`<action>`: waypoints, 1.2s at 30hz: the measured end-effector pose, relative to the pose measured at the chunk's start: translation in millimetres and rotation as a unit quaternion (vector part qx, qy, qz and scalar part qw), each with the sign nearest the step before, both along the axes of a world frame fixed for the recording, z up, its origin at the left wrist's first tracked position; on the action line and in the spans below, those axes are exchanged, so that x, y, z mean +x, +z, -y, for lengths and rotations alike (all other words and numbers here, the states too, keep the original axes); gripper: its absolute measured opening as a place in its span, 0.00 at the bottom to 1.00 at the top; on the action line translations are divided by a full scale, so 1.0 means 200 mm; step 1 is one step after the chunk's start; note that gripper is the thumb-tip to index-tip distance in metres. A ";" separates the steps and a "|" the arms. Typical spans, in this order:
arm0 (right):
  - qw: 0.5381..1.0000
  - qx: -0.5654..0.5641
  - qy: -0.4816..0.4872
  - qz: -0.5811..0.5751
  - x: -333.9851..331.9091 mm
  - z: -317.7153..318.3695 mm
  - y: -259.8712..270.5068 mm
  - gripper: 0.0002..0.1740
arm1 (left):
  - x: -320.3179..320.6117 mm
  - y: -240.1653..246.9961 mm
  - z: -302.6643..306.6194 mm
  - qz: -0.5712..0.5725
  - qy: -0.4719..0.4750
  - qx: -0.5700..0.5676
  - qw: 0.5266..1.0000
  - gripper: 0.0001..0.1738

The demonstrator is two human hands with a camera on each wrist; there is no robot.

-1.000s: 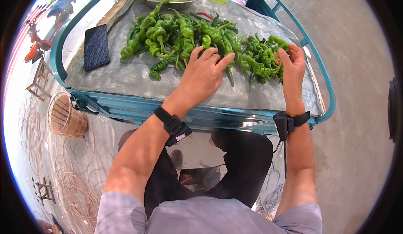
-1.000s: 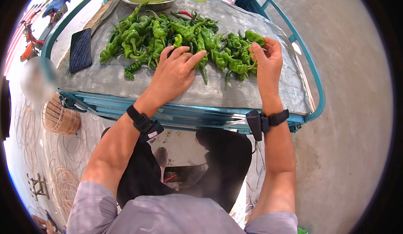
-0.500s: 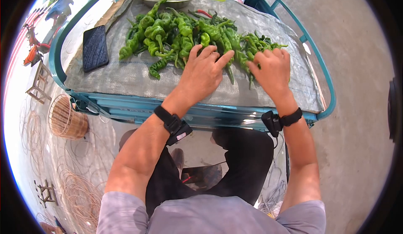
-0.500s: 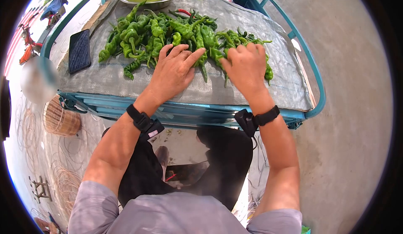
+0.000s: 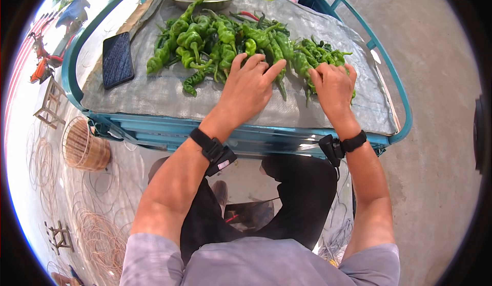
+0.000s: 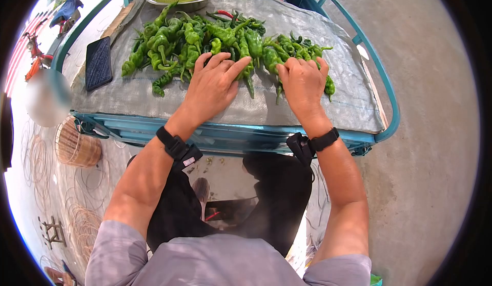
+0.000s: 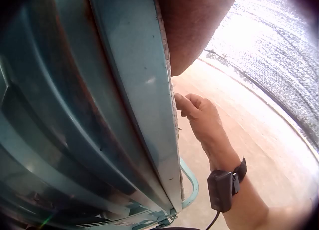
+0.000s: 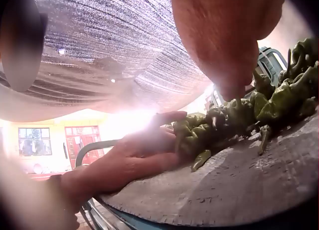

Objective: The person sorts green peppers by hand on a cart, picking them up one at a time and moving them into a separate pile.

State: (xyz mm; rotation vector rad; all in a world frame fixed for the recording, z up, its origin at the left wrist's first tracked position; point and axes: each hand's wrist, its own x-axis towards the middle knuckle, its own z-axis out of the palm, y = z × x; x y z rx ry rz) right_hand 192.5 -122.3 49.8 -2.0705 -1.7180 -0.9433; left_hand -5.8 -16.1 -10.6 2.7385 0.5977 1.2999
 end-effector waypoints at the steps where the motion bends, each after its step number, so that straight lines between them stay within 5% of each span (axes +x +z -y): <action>1: 0.999 -0.019 -0.021 -0.025 -0.01 0.01 -0.01 0.11 | 0.00 0.00 0.00 -0.003 0.000 -0.001 1.000 0.33; 6: 0.989 -0.095 -0.108 -0.030 -0.02 0.04 -0.09 0.14 | 0.00 -0.01 -0.01 0.003 0.000 -0.003 1.000 0.33; 12: 0.990 -0.077 -0.087 0.073 0.01 0.06 -0.06 0.10 | 0.01 -0.01 -0.01 0.007 -0.003 -0.002 1.000 0.32; 21: 0.999 0.011 0.048 0.016 -0.17 -0.10 -0.02 0.09 | 0.01 -0.01 0.00 0.006 0.000 0.002 1.000 0.33; 33: 0.966 -0.016 -0.122 -0.225 -0.19 -0.26 -0.11 0.13 | 0.01 0.04 0.01 -0.011 -0.006 0.000 1.000 0.33; 36: 0.958 0.031 -0.095 -0.268 -0.18 -0.26 -0.14 0.13 | 0.01 0.04 0.01 -0.017 -0.002 0.001 1.000 0.33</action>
